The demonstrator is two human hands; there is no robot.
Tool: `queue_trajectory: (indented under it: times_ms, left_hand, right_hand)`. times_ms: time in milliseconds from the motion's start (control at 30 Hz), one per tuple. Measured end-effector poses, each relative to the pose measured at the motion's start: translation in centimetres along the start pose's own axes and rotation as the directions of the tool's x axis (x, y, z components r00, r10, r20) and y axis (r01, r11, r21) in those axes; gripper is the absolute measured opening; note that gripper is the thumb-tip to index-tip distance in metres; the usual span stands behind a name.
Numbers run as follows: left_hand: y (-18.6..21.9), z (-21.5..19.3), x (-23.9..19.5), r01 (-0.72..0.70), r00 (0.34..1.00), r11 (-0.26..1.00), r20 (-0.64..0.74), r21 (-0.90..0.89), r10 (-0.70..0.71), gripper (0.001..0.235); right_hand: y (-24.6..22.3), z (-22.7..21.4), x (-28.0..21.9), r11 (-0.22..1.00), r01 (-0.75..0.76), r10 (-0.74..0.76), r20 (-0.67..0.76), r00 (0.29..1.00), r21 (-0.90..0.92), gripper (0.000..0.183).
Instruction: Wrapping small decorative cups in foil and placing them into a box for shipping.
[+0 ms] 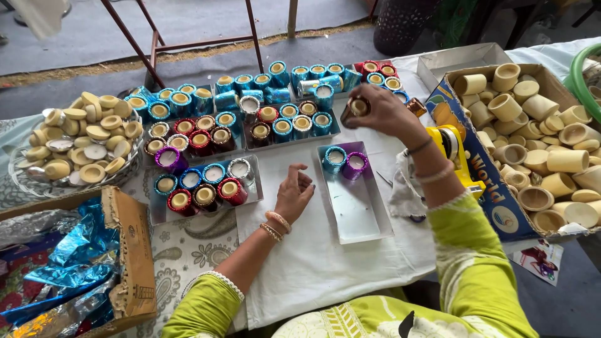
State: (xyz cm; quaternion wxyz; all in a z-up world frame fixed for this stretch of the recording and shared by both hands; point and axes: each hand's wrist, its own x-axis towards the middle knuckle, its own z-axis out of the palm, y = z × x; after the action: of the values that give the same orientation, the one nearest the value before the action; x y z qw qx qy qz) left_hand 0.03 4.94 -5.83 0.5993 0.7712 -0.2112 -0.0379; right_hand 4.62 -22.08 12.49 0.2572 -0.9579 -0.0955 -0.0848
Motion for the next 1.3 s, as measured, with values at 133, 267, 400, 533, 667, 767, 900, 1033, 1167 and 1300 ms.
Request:
queue_trajectory:
  times_ms: [133, 267, 400, 533, 667, 767, 900, 1033, 1167, 1300]
  left_hand:
    - [-0.3, 0.1, 0.0, -0.024, 1.000, 1.000, -0.003, -0.001, 0.024, 0.048]
    - [-0.1, 0.0, -0.2, -0.021, 1.000, 1.000, -0.005, -0.006, 0.021, 0.047]
    - [0.0, 0.1, -0.1, -0.029, 1.000, 0.999, -0.008, 0.017, 0.029, 0.048]
    - [-0.3, 0.2, -0.1, -0.037, 0.999, 0.999, -0.021, 0.008, 0.038, 0.047]
    - [-0.2, 0.1, -0.1, -0.034, 0.999, 0.999, -0.023, 0.012, 0.034, 0.047]
    - [-0.2, 0.1, -0.1, -0.026, 1.000, 1.000, -0.017, 0.005, 0.026, 0.047]
    - [-0.5, 0.2, 0.0, -0.029, 0.999, 1.000, -0.013, -0.003, 0.029, 0.047]
    - [-0.3, 0.0, 0.0, -0.051, 0.999, 0.999, -0.011, 0.015, 0.052, 0.046]
    - [0.0, 0.0, -0.1, -0.029, 0.999, 1.000, -0.014, -0.008, 0.029, 0.046]
    - [0.0, 0.0, -0.1, -0.029, 1.000, 1.000, -0.006, -0.002, 0.029, 0.045]
  right_hand:
    - [-2.0, 0.2, -4.8, 0.980, 0.201, -0.201, 0.081, 0.976, 0.010, 0.058]
    - [-4.1, 2.0, -8.2, 0.971, 0.235, -0.240, 0.240, 0.941, 0.051, 0.054]
    - [-4.9, 3.5, -10.0, 0.968, 0.244, -0.213, 0.314, 0.925, -0.062, 0.057]
    - [-3.2, 5.6, -10.1, 0.955, 0.296, -0.273, 0.297, 0.915, -0.032, 0.058]
    - [-2.3, 6.9, -9.5, 0.943, 0.320, -0.279, 0.307, 0.910, -0.093, 0.060]
    - [-1.8, 7.8, -9.2, 0.932, 0.316, -0.255, 0.298, 0.920, -0.178, 0.062]
    - [-1.5, 8.5, -9.1, 0.929, 0.289, -0.209, 0.316, 0.925, -0.230, 0.064]
    - [-3.4, 6.4, -10.2, 0.925, 0.299, -0.224, 0.296, 0.928, -0.236, 0.067]
    - [-7.6, 1.7, -13.6, 0.850, 0.388, -0.438, 0.069, 0.896, 0.355, 0.045]
    - [-10.2, -0.5, -21.3, 0.025, 0.098, -0.600, -0.064, 0.798, 0.995, 0.010]
